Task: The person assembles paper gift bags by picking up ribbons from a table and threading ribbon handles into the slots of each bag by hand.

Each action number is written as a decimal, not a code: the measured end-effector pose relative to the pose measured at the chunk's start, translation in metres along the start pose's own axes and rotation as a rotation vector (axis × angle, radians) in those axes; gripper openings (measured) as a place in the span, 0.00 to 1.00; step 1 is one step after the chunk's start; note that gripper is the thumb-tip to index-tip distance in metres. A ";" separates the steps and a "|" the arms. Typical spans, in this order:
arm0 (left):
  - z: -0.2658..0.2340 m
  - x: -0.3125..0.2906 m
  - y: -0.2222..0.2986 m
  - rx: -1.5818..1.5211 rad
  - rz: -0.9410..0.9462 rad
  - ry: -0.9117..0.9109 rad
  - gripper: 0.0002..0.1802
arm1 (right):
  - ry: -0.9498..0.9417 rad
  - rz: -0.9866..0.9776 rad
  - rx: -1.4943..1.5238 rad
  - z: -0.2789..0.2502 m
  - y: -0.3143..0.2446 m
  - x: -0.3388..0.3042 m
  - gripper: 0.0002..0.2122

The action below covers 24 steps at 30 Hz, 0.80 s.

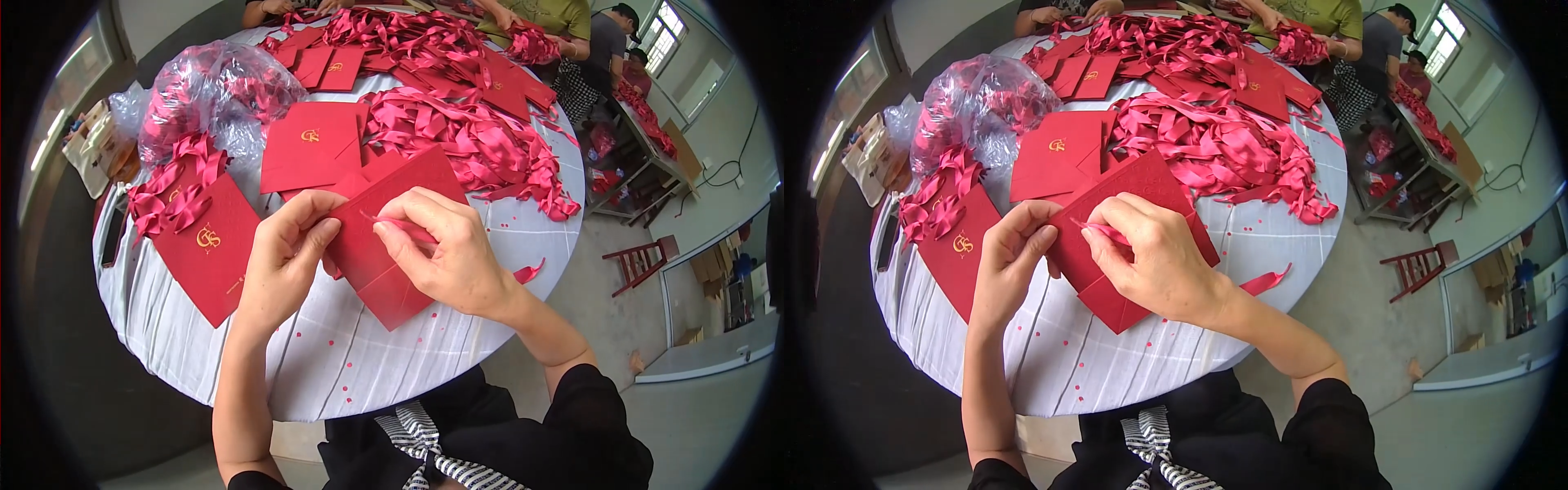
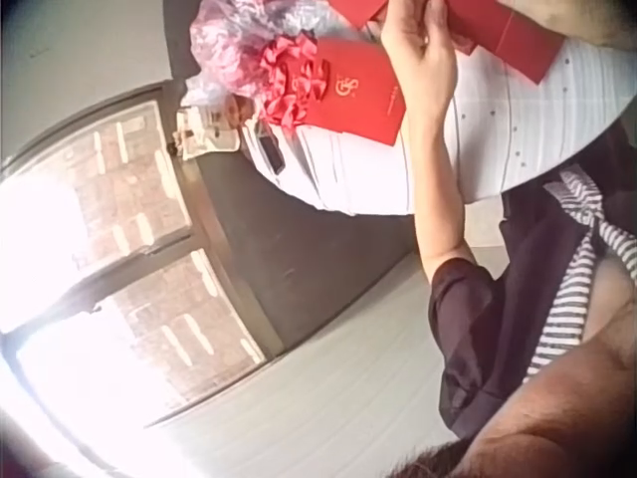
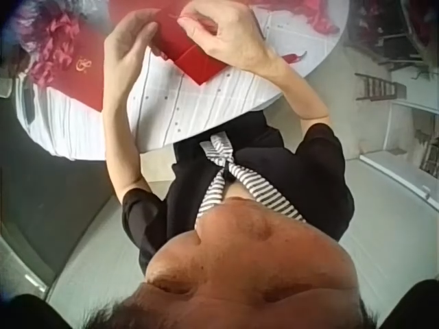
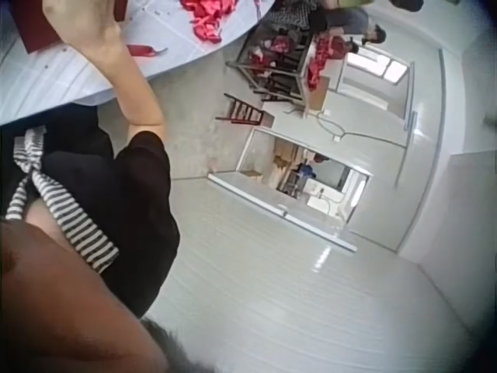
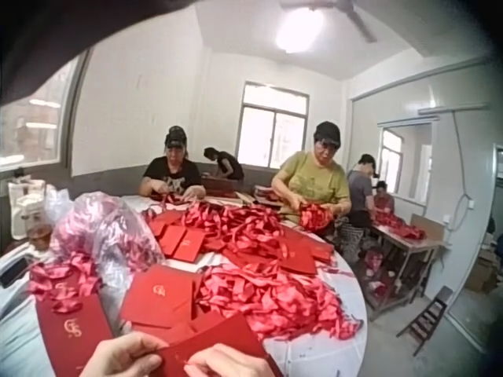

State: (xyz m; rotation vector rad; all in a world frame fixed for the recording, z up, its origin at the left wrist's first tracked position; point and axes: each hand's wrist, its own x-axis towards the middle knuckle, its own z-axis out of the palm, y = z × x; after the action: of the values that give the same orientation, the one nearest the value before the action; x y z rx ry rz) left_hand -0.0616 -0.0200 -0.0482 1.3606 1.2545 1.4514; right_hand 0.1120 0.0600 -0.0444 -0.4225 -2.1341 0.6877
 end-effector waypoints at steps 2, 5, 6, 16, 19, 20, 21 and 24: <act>0.001 0.000 0.000 -0.003 0.004 0.000 0.08 | -0.028 0.026 -0.019 0.000 -0.001 -0.001 0.01; 0.002 -0.002 0.001 0.015 0.016 0.010 0.07 | -0.049 0.020 -0.056 0.000 -0.002 -0.002 0.01; 0.003 -0.002 0.002 0.020 0.027 0.019 0.07 | -0.047 0.011 -0.065 0.000 -0.003 -0.002 0.01; 0.010 -0.008 0.009 0.109 0.055 0.079 0.09 | 0.068 -0.051 -0.159 0.007 -0.010 -0.008 0.03; 0.012 -0.010 0.008 0.200 0.109 0.096 0.12 | 0.071 -0.050 -0.162 0.008 -0.013 -0.010 0.03; 0.013 -0.011 0.007 0.235 0.147 0.102 0.12 | 0.085 -0.051 -0.184 0.008 -0.016 -0.011 0.03; 0.014 -0.012 0.007 0.259 0.175 0.122 0.13 | 0.098 -0.052 -0.207 0.009 -0.018 -0.012 0.03; 0.016 -0.013 0.007 0.329 0.241 0.126 0.13 | 0.144 -0.071 -0.241 0.014 -0.020 -0.013 0.03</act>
State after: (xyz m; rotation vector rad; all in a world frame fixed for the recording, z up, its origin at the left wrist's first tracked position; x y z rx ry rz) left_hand -0.0437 -0.0320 -0.0456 1.7087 1.5023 1.5620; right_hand 0.1075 0.0325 -0.0472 -0.5065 -2.0898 0.3497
